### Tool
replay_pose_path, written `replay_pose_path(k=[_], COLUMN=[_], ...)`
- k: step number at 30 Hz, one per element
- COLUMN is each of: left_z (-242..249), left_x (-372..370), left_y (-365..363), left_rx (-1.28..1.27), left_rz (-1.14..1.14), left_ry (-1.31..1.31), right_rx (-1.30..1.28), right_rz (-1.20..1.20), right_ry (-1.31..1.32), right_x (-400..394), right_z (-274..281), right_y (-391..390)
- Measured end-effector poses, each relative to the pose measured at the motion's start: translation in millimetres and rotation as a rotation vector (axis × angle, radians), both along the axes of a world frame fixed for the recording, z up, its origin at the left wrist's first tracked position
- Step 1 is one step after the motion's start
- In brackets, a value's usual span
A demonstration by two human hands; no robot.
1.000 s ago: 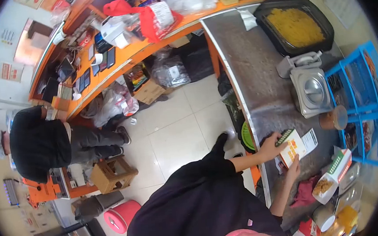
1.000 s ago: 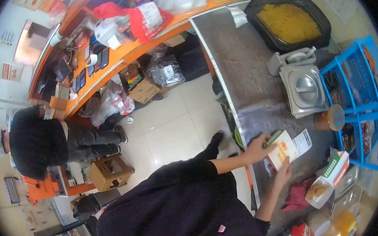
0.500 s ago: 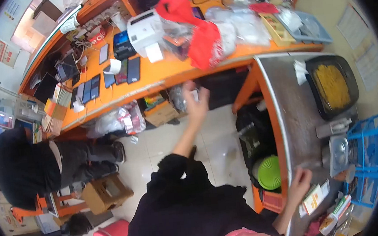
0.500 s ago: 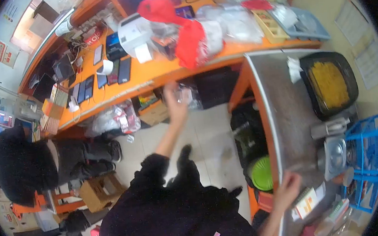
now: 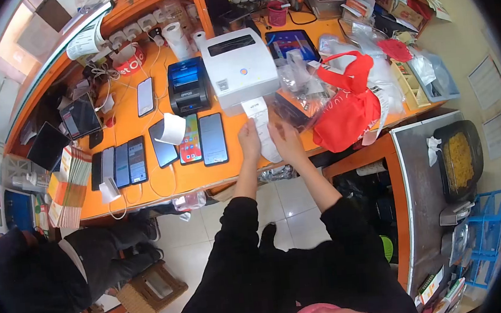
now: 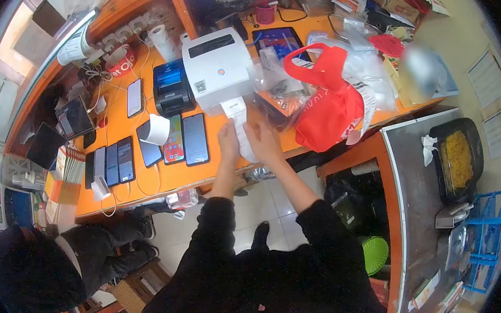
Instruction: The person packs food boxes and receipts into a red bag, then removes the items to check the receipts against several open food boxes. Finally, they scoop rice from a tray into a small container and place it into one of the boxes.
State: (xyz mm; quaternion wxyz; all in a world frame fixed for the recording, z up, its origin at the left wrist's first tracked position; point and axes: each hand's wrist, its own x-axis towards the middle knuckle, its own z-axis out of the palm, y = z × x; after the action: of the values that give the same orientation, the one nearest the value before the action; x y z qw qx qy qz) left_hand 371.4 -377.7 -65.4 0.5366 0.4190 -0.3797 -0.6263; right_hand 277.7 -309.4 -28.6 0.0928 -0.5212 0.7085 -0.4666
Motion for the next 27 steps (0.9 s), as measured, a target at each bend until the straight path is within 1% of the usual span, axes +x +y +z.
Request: replay_pose_path(k=[2, 3, 4, 6, 7, 8, 10, 11, 12, 14, 15, 17, 20, 23, 24, 27], left_z=[-14, -12, -10, -6, -1, 3, 21, 27, 33, 38, 46, 76, 117, 127, 138, 147], left_x=[-5, -6, -8, -6, -3, -1, 3, 1, -6, -27, -40, -70, -118, -172, -187, -236], left_y=[8, 12, 18, 32, 43, 55, 76, 87, 94, 115, 126, 150, 200, 244, 262, 315], left_rx=[-0.205, -0.314, -0.329, -0.145, -0.048, -0.022, 0.032, 0.041, 0.042, 0.026, 0.053, 0.109, 0.074, 0.059, 0.018, -0.002], left_rz=[-0.012, -0.021, 0.007, -0.032, -0.064, -0.093, -0.155, -0.205, -0.260, -0.383, -0.490, -0.707, -0.930, -1.108, -1.160, -1.241], left_ry=[-0.315, -0.472, -0.489, -0.350, -0.286, -0.238, -0.144, -0.153, -0.157, -0.198, -0.134, -0.006, -0.008, 0.044, 0.024, 0.051], right_rx=[0.111, 0.162, 0.198, 0.285, 0.325, 0.385, 0.544, 0.614, 0.617, 0.545, 0.506, 0.399, 0.261, 0.128, 0.079, -0.026], right_rz=[0.073, 0.108, 0.141, 0.180, 0.185, 0.159, 0.197, 0.214, 0.207, 0.150, 0.120, 0.009, -0.119, -0.233, -0.269, -0.363], right_ry=[-0.181, -0.270, -0.347, -0.510, -0.599, -0.735, -0.863, -0.935, -0.986, -1.057, -1.087, -1.079, -1.062, -1.066, -1.078, -1.057], right_x=[2, 2, -2, -18, -21, -25, -36, -40, -41, -49, -54, -66, -90, -117, -124, -150], right_z=[-1, -3, -3, -10, -3, 4, 31, 43, 54, 62, 67, 88, 108, 118, 124, 129], right_y=[-16, -22, -26, -13, 2, 22, 69, 93, 117, 163, 186, 226, 288, 348, 367, 422])
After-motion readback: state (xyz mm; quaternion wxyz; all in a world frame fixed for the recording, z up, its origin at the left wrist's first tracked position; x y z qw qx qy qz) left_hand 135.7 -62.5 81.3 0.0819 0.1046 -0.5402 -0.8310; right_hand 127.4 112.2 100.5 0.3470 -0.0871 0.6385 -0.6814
